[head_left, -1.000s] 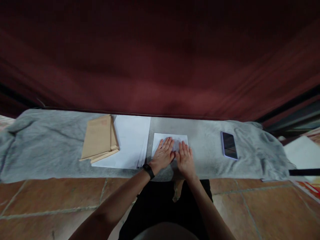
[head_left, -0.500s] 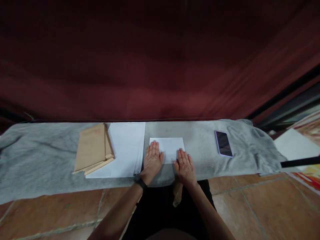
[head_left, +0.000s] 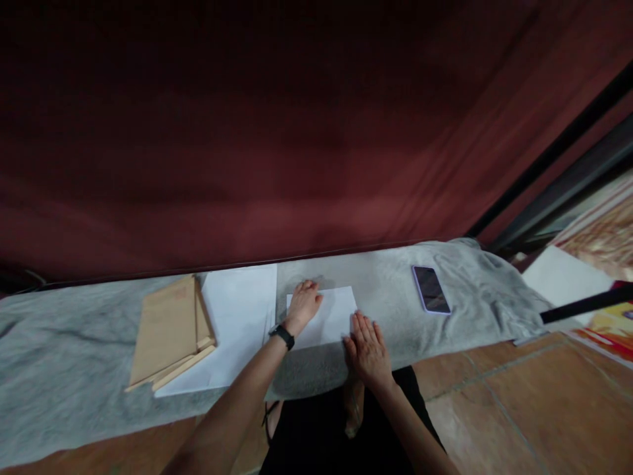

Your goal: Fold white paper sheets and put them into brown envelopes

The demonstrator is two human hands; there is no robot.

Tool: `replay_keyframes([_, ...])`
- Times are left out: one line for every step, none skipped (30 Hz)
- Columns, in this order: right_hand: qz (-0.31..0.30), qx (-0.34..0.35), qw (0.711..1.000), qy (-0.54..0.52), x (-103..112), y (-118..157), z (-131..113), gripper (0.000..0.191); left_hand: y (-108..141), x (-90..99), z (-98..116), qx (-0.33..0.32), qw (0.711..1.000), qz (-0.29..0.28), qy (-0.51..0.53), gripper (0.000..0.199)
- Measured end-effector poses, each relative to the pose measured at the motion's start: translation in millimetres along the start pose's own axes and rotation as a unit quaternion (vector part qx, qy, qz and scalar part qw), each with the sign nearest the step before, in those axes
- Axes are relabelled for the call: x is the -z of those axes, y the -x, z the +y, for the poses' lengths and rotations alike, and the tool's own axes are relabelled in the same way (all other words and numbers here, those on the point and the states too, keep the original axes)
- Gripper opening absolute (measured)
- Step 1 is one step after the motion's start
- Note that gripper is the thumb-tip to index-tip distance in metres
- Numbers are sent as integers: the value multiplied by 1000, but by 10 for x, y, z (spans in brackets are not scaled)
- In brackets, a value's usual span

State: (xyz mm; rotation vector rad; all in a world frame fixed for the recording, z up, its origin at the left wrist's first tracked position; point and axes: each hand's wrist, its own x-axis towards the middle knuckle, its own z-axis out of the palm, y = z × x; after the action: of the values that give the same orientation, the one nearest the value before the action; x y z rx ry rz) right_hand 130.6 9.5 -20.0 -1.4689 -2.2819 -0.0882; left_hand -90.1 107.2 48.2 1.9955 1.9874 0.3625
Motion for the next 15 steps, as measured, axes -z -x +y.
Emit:
replay_keyframes([-1, -2, 1000, -2, -5, 2, 1, 59, -29, 16, 7, 9, 1000, -1, 8, 26])
replay_keyframes([-2, -4, 1000, -5, -10, 5, 3, 59, -47, 27, 10, 20, 1000, -2, 19, 23])
replay_keyframes([-4, -6, 1000, -8, -16, 9, 8, 58, -53, 35, 10, 32, 999, -4, 32, 19])
replay_keyframes([-5, -7, 1000, -13, -22, 11, 17, 57, -51, 40, 6, 46, 998, -7, 49, 15])
replay_keyframes([-7, -7, 1000, -19, -27, 11, 29, 57, -40, 43, -1, 60, 996, -11, 69, 10])
replay_keyframes([-9, -5, 1000, -26, -31, 6, 45, 56, -21, 47, -14, 74, 993, -14, 93, 6])
replay_keyframes([-10, -2, 999, -35, -33, -5, 64, 55, 5, 51, -31, 88, 989, -17, 119, 4])
replay_keyframes([-11, 0, 999, -45, -32, -22, 85, 54, 39, 57, -54, 103, 983, -18, 148, 6])
replay_keyframes([-10, 1, 998, -58, -30, -44, 106, 53, 82, 64, -82, 118, 977, -15, 179, 8])
replay_keyframes([-7, 0, 997, -71, -26, -70, 125, 53, 137, 71, -114, 135, 968, -8, 211, 9])
replay_keyframes([-1, -3, 996, -86, -21, -97, 139, 53, 202, 78, -148, 153, 957, 3, 246, 10])
replay_keyframes([6, -6, 995, -103, -15, -123, 147, 53, 280, 82, -183, 171, 944, 16, 281, 10])
replay_keyframes([13, -9, 992, -122, -9, -144, 147, 53, 369, 81, -214, 189, 929, 32, 318, 11])
replay_keyframes([17, -9, 990, -142, -5, -158, 139, 53, 467, 73, -240, 206, 911, 48, 355, 12])
replay_keyframes([18, -7, 987, -162, -3, -162, 125, 53, 570, 59, -259, 221, 891, 62, 392, 15])
